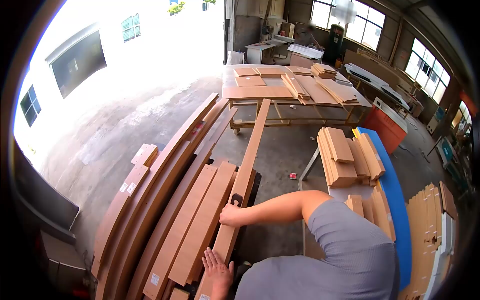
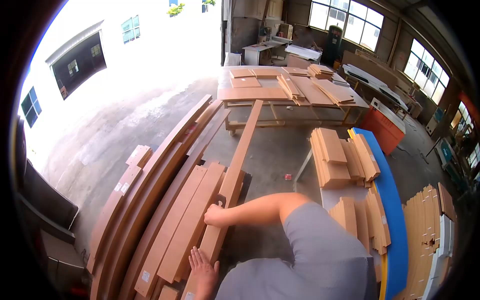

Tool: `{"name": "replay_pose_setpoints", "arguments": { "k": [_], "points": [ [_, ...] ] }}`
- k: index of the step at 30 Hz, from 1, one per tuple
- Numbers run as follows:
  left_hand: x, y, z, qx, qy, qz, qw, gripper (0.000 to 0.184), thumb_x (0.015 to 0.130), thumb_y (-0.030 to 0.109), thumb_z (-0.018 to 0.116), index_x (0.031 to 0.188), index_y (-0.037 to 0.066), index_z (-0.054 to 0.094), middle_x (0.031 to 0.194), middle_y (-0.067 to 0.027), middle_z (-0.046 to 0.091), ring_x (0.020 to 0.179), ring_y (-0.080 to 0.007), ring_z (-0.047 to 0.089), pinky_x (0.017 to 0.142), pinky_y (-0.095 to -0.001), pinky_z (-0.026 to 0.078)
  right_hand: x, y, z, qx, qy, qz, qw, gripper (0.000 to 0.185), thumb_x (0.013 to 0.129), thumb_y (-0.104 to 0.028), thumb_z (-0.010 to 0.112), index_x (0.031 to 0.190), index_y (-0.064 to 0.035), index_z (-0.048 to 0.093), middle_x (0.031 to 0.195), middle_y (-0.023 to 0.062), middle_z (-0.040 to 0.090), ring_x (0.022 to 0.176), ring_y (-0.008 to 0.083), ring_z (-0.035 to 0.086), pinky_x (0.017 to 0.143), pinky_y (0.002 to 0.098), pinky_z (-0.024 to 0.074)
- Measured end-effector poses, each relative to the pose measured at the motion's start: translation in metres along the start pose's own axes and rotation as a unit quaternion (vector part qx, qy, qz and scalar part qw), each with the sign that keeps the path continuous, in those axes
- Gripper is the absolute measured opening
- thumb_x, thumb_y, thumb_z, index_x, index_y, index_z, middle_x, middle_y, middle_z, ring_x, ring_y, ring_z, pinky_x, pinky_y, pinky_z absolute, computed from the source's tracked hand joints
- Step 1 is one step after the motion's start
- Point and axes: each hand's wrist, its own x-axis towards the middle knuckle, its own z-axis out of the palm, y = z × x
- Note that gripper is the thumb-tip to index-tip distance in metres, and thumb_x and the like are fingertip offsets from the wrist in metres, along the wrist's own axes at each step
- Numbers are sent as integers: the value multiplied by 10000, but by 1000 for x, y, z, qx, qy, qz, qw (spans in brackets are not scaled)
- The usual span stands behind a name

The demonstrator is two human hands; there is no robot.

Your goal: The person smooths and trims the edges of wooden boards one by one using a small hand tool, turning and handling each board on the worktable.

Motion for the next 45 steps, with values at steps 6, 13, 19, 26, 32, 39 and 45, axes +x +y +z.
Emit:
{"name": "replay_pose_setpoints", "arguments": {
  "k": [6, 13, 19, 26, 32, 39, 45],
  "points": [
    [42, 24, -6, -29, 31, -48, 998, 958, 836, 399, 814, 1541, -73, 370, 1564, -237, 458, 1465, -367, 428, 1231, -497, 311, -6, 129, 35, 33, 14, 14, 999, 98, 783, -152, 711, 816, -94, 783, 875, 89, 777, 903, 307, 762, 741, 434, 601],
    [36, 19, 9, -35, 19, -133, 990, 1071, 648, 380, 949, 1514, 16, 435, 1401, -176, 590, 1283, -360, 563, 1086, -490, 415, -29, 322, 76, 41, -9, 10, 999, 110, 771, -126, 731, 873, -100, 763, 949, 58, 753, 973, 310, 748, 812, 458, 599],
    [51, 56, -3, 15, 29, -250, 968, 1069, 580, 275, 965, 1497, 86, 451, 1481, -176, 503, 1344, -396, 483, 1135, -540, 363, -63, 555, 108, 80, 73, 14, 994, 266, 666, -118, 761, 925, -58, 753, 1154, 98, 740, 1027, 351, 716, 867, 461, 589],
    [79, 96, -26, 22, 1, -416, 909, 767, 604, 141, 933, 1264, 54, 552, 1212, -148, 568, 1218, -370, 552, 1067, -475, 466, -52, 590, 112, 194, 63, -75, 976, 931, 618, -118, 900, 1464, -85, 514, 1386, 144, 554, 1126, 393, 666, 915, 491, 572],
    [77, 91, -29, 47, -15, -412, 910, 634, 571, 150, 935, 1071, 81, 552, 1114, -122, 563, 1132, -340, 583, 951, -456, 524, -34, 567, 132, 174, 110, -203, 957, 544, 675, -124, 796, 1181, -50, 613, 1029, 146, 671, 971, 364, 680, 860, 466, 560],
    [97, 14, -122, 90, 53, -370, 923, 600, 585, 169, 925, 1094, 94, 613, 1061, -103, 597, 1061, -322, 625, 858, -440, 563, 15, 547, 57, 218, 195, -183, 939, 575, 645, -12, 812, 1175, -34, 589, 1074, 172, 667, 1026, 408, 659, 889, 474, 540],
    [124, -147, -133, 110, 72, -362, 923, 573, 647, 189, 925, 1151, 117, 663, 1101, -87, 607, 1121, -301, 617, 939, -421, 569, 115, 518, 6, 231, 186, -113, 948, 664, 584, 33, 792, 1213, -18, 585, 1145, 160, 583, 1096, 412, 615, 945, 461, 517]
  ]
}}
